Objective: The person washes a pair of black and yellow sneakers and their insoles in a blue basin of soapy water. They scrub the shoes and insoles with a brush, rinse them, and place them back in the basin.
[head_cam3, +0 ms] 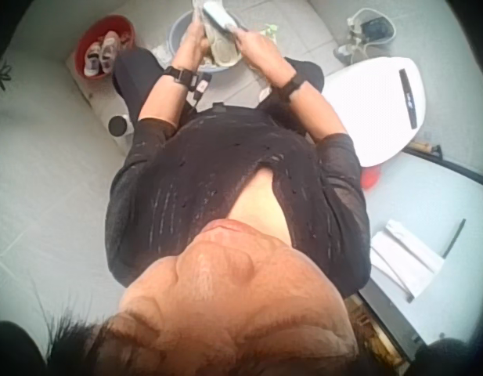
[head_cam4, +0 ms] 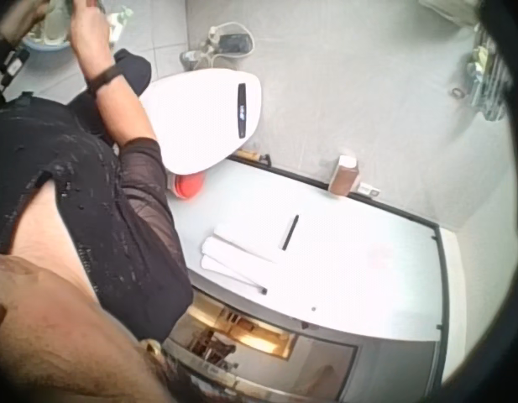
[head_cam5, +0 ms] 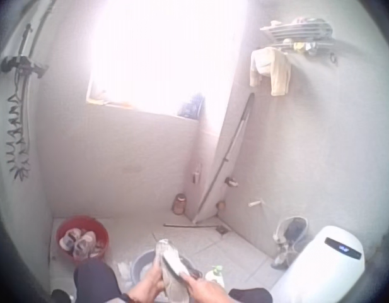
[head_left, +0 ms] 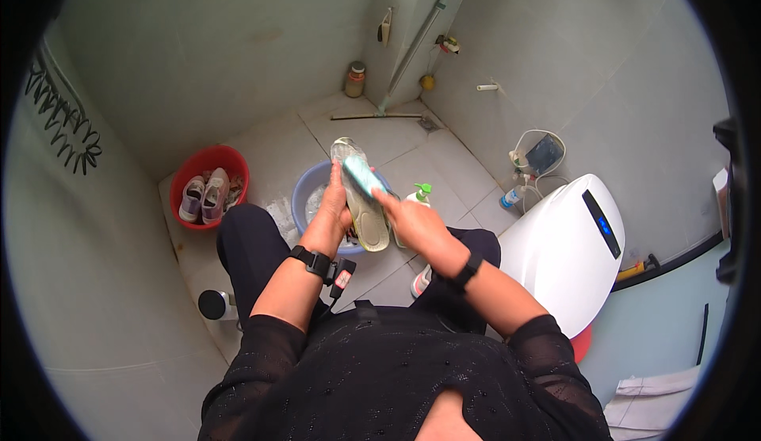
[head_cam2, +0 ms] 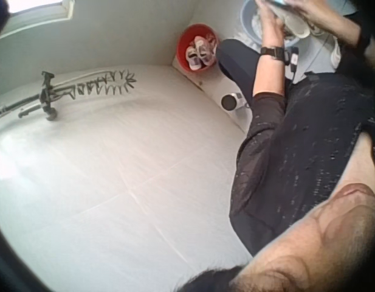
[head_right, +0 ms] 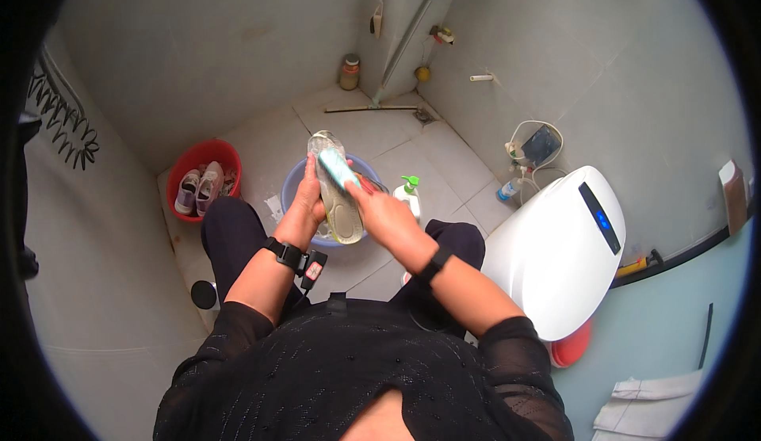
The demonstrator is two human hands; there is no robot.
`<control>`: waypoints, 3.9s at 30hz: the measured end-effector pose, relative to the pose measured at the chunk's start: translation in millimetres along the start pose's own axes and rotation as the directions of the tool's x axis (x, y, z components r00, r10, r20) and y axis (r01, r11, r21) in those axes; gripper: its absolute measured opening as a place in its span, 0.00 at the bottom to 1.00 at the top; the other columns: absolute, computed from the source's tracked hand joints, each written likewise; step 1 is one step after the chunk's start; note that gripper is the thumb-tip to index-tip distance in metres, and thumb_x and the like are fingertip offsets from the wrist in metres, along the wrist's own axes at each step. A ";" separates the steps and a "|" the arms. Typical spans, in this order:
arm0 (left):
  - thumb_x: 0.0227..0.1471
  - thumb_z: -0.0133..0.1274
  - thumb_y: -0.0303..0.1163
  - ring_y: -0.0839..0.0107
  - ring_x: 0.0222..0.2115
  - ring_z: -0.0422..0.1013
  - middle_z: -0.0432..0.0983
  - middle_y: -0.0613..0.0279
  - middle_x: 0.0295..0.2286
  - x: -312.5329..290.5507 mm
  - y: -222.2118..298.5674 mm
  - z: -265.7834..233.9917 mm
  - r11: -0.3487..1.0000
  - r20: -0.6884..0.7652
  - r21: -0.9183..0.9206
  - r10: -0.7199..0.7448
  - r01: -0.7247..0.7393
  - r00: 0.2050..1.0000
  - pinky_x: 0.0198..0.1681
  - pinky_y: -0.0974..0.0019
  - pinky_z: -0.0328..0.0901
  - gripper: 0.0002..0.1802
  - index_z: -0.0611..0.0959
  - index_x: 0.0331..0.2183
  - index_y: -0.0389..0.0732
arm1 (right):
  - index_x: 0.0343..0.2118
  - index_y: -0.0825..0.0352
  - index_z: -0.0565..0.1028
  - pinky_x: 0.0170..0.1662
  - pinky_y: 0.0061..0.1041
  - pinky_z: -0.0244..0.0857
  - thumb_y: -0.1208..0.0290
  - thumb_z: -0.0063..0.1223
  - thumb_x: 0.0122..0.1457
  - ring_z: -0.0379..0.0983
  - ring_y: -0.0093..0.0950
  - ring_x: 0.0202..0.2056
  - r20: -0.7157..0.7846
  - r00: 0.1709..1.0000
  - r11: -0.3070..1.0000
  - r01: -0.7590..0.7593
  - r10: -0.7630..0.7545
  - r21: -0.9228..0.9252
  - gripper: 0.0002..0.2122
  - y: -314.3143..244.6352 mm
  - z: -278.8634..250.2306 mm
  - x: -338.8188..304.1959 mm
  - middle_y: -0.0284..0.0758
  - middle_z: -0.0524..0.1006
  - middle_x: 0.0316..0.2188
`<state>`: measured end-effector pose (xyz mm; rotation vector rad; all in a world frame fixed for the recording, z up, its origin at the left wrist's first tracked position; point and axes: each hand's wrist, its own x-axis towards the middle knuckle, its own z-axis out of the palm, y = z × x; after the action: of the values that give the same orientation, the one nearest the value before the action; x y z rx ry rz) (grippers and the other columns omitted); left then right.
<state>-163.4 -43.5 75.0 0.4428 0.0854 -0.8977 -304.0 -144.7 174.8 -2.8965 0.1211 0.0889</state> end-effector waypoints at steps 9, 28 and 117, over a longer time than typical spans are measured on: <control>0.59 0.32 0.62 0.52 0.51 0.66 0.67 0.50 0.52 1.3 -34.9 -6.9 0.995 0.003 0.064 -0.081 0.080 0.997 0.54 0.46 0.63 0.39 0.64 0.57 0.41 | 0.59 0.51 0.62 0.29 0.42 0.69 0.75 0.44 0.56 0.75 0.47 0.26 -0.230 0.969 0.993 -0.105 0.090 -0.056 0.25 22.6 21.0 27.9 0.48 0.75 0.24; 0.59 0.28 0.64 0.53 0.51 0.66 0.67 0.49 0.51 18.6 -3.4 -31.6 0.997 -0.098 -0.083 -0.011 0.003 0.995 0.55 0.48 0.63 0.40 0.62 0.58 0.41 | 0.59 0.53 0.62 0.34 0.45 0.67 0.70 0.43 0.61 0.73 0.51 0.31 -0.104 0.994 0.984 0.032 -0.014 0.176 0.21 20.7 60.4 97.2 0.52 0.76 0.31; 0.53 0.18 0.72 0.58 0.34 0.73 0.76 0.48 0.38 22.0 4.1 -44.9 0.998 -0.119 -0.061 -0.023 0.016 0.993 0.39 0.53 0.71 0.50 0.71 0.54 0.40 | 0.62 0.52 0.56 0.29 0.46 0.67 0.70 0.40 0.62 0.74 0.50 0.26 0.107 0.973 0.948 0.172 -0.206 0.266 0.24 10.4 46.8 32.8 0.52 0.75 0.26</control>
<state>-141.5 -39.2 30.1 0.4398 0.2258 -0.8849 -274.7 -145.9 124.7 -2.6187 -0.1591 0.2165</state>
